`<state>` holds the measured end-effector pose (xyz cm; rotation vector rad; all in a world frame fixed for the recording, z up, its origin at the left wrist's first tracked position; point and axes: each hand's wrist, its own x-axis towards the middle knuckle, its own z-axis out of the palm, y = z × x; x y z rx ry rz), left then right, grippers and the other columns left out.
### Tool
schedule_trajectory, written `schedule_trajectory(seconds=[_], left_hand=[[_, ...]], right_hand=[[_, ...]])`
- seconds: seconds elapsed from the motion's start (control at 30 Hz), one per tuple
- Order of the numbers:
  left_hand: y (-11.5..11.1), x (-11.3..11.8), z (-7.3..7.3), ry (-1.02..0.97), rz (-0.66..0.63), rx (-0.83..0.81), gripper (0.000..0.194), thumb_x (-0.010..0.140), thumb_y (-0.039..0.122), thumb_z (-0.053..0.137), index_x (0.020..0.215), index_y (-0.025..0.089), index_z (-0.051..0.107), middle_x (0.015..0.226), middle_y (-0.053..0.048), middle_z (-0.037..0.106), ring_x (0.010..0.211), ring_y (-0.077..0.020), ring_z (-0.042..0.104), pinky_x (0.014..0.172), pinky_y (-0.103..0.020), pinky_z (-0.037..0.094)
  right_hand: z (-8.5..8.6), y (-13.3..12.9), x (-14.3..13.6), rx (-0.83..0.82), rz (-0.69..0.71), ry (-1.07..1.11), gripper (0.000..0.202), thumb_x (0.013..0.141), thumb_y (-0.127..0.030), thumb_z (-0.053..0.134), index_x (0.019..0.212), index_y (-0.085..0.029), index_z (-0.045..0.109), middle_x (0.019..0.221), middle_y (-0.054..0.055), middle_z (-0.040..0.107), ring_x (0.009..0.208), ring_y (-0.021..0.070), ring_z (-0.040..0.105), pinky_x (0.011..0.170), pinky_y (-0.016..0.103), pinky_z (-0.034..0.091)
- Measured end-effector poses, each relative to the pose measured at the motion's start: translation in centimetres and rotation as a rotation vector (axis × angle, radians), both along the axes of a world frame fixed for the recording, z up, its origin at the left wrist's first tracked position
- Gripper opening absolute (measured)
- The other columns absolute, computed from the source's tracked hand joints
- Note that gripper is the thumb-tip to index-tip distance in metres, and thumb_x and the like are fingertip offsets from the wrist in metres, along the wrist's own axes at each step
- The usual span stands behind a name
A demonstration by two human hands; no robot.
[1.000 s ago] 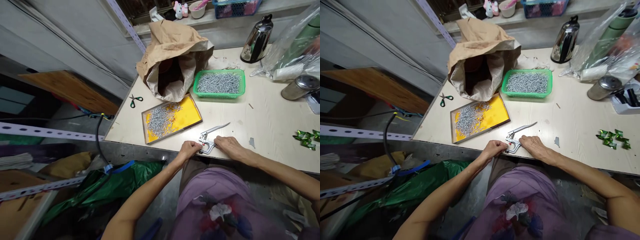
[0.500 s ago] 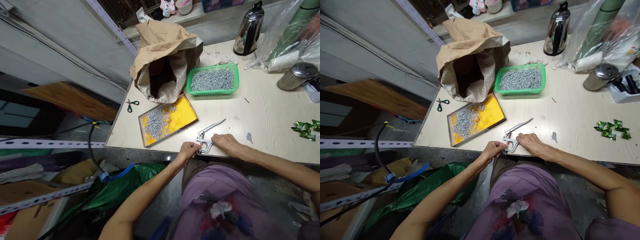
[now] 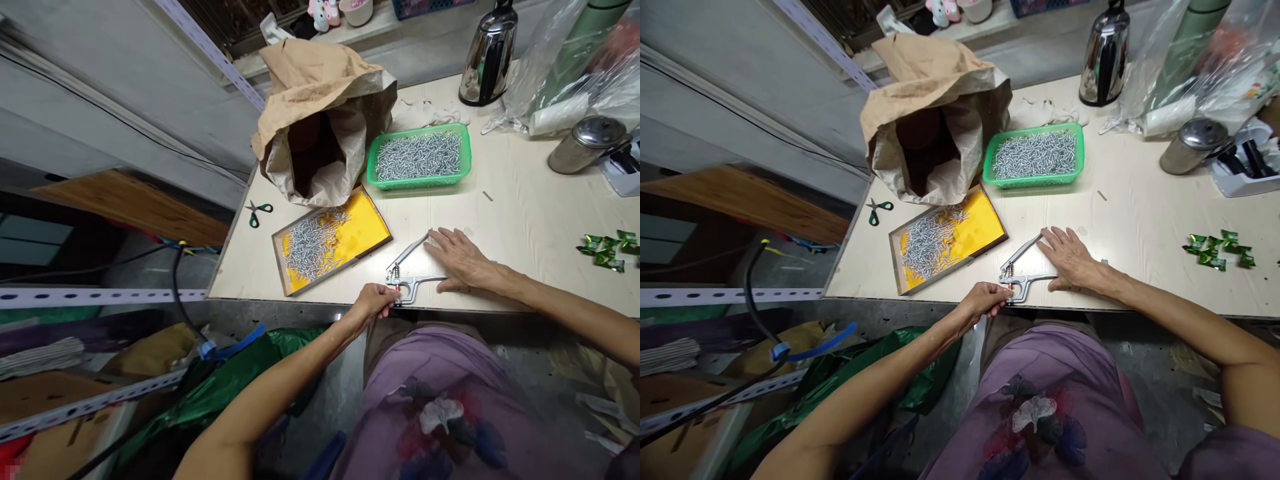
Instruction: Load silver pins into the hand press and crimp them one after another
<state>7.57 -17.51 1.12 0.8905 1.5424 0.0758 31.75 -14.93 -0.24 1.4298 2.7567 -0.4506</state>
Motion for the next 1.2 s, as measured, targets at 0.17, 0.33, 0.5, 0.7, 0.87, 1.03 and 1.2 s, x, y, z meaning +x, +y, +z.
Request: schedule_trajectory(seconds=[0.17,0.33,0.5,0.7,0.87,1.03,1.2], left_hand=[[-0.3,0.0,-0.2,0.015,0.017,0.006,0.029,0.077,0.026,0.070,0.056,0.013,0.054,0.037,0.008,0.045,0.029,-0.0025,0.038,0.033,-0.015,0.027],[-0.4,0.3,0.0,0.040,0.050,-0.004,0.028,0.078,0.025,0.069,0.059,0.012,0.054,0.040,0.008,0.048,0.030,-0.0021,0.041,0.033,-0.014,0.028],[-0.4,0.3,0.0,0.053,0.032,-0.002,0.027,0.080,0.024,0.066,0.059,0.013,0.054,0.043,0.007,0.048,0.032,-0.0028,0.042,0.035,-0.015,0.031],[-1.0,-0.3,0.1,0.301,-0.253,0.354,0.023,0.086,0.031,0.059,0.071,0.013,0.060,0.062,0.000,0.060,0.053,-0.0112,0.057,0.053,-0.023,0.045],[0.0,2.1,-0.2,0.387,-0.665,1.034,0.031,0.082,0.033,0.066,0.106,0.015,0.058,0.112,-0.011,0.061,0.104,-0.0241,0.057,0.089,-0.037,0.048],[2.5,4.7,-1.0,0.369,-0.985,1.118,0.048,0.079,0.030,0.070,0.119,0.015,0.047,0.117,-0.012,0.056,0.108,-0.0264,0.051,0.094,-0.042,0.045],[2.9,5.1,-0.6,0.406,-1.146,1.047,0.026,0.086,0.028,0.062,0.105,0.015,0.052,0.103,-0.009,0.058,0.100,-0.0244,0.051,0.086,-0.038,0.047]], right_hand=[[-0.2,1.6,0.4,0.028,0.059,0.034,0.107,0.062,-0.069,0.070,0.144,-0.013,0.030,0.152,0.023,0.024,0.141,0.0421,0.010,0.109,0.061,0.016],[0.4,2.5,-0.3,-0.002,0.112,-0.040,0.099,0.064,-0.064,0.070,0.139,-0.008,0.037,0.140,0.023,0.042,0.132,0.0401,0.031,0.107,0.059,0.021],[1.3,1.6,-0.8,0.020,0.067,-0.120,0.081,0.064,-0.055,0.074,0.125,-0.007,0.050,0.119,0.019,0.057,0.107,0.0332,0.049,0.095,0.049,0.034],[1.8,0.5,-1.0,0.052,0.084,-0.174,0.042,0.076,-0.047,0.070,0.098,-0.013,0.060,0.098,0.012,0.061,0.092,0.0263,0.050,0.078,0.036,0.033],[2.1,-0.1,-1.2,0.054,0.084,-0.178,0.037,0.078,-0.042,0.070,0.098,-0.011,0.061,0.098,0.012,0.060,0.092,0.0256,0.050,0.075,0.034,0.031],[2.6,-0.5,-1.4,0.024,0.052,-0.158,0.042,0.078,-0.040,0.071,0.104,-0.008,0.060,0.098,0.013,0.060,0.091,0.0255,0.050,0.073,0.034,0.032],[2.3,-0.9,-1.5,0.002,0.028,-0.123,0.029,0.079,-0.032,0.072,0.094,-0.010,0.062,0.093,0.011,0.060,0.088,0.0238,0.050,0.070,0.032,0.031]])
